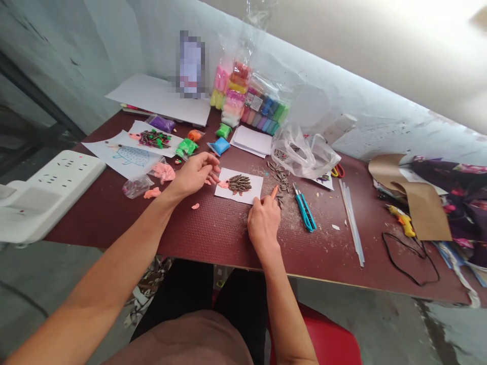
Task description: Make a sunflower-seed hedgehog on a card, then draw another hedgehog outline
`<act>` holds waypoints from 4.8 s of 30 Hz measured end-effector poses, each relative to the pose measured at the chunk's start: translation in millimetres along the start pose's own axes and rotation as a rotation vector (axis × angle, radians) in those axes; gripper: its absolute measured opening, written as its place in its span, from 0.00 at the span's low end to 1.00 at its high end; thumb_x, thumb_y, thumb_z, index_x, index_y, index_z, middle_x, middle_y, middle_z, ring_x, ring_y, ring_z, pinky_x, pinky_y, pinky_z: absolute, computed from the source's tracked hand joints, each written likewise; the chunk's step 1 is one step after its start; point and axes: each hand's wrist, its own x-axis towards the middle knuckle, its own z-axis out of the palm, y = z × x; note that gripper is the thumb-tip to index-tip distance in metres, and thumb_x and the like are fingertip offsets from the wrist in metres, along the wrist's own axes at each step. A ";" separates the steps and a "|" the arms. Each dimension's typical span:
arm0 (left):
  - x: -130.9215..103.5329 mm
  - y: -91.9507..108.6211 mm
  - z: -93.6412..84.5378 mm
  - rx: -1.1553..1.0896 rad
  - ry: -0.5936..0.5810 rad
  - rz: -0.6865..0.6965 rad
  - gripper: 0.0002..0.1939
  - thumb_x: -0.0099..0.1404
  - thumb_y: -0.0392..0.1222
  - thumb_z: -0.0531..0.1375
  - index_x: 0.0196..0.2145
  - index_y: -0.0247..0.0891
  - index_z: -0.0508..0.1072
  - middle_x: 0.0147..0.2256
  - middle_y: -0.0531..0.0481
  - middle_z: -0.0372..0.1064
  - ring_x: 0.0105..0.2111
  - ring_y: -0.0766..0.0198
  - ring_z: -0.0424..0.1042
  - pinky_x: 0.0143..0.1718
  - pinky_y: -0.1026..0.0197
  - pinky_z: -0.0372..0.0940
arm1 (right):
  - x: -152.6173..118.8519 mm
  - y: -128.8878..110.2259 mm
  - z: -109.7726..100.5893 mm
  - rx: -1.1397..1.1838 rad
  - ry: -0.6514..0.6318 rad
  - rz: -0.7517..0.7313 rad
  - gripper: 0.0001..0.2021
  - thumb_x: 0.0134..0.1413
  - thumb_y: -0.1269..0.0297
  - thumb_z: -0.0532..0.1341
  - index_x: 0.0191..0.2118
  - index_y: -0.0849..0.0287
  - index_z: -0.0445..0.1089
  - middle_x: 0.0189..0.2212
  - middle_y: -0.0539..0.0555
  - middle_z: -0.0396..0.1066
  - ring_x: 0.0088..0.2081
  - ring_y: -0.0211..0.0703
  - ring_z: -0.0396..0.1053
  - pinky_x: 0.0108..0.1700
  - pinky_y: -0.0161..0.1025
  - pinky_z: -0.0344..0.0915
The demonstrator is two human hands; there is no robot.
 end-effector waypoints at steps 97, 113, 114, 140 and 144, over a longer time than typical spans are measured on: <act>5.5 4.8 -19.3 0.075 0.317 0.239 0.07 0.69 0.35 0.59 0.37 0.34 0.78 0.26 0.52 0.74 0.19 0.72 0.68 0.23 0.70 0.64 | 36.5 -65.2 9.6 1.408 -0.115 -0.008 0.08 0.54 0.59 0.66 0.37 0.56 0.75 0.37 0.53 0.77 0.34 0.40 0.70 0.39 0.38 0.69; 16.7 -7.5 -51.5 0.249 0.573 0.332 0.09 0.70 0.33 0.56 0.38 0.38 0.77 0.30 0.50 0.77 0.29 0.66 0.75 0.35 0.64 0.69 | 48.1 -91.3 -11.1 1.048 -0.329 -0.174 0.05 0.61 0.68 0.62 0.33 0.57 0.71 0.29 0.49 0.78 0.31 0.40 0.77 0.34 0.34 0.63; 15.3 -6.4 -49.1 0.312 0.544 0.318 0.09 0.69 0.32 0.56 0.37 0.37 0.78 0.30 0.50 0.78 0.30 0.64 0.75 0.37 0.63 0.69 | 48.2 -94.4 -11.9 1.064 -0.345 -0.162 0.05 0.62 0.68 0.60 0.33 0.57 0.70 0.28 0.49 0.77 0.30 0.40 0.78 0.34 0.34 0.63; -45.8 16.8 -43.0 1.074 -0.044 0.094 0.12 0.65 0.29 0.56 0.36 0.36 0.79 0.39 0.41 0.79 0.42 0.49 0.78 0.43 0.54 0.67 | 48.6 -90.7 13.1 1.280 -0.355 -0.030 0.02 0.55 0.65 0.59 0.34 0.55 0.67 0.32 0.51 0.78 0.26 0.38 0.72 0.30 0.35 0.66; -48.1 15.6 -44.6 0.918 0.062 0.167 0.09 0.67 0.31 0.56 0.36 0.37 0.77 0.39 0.44 0.78 0.41 0.53 0.76 0.44 0.55 0.67 | 49.9 -91.2 10.5 1.437 -0.455 0.039 0.10 0.53 0.64 0.60 0.42 0.57 0.72 0.31 0.49 0.76 0.24 0.34 0.67 0.27 0.32 0.63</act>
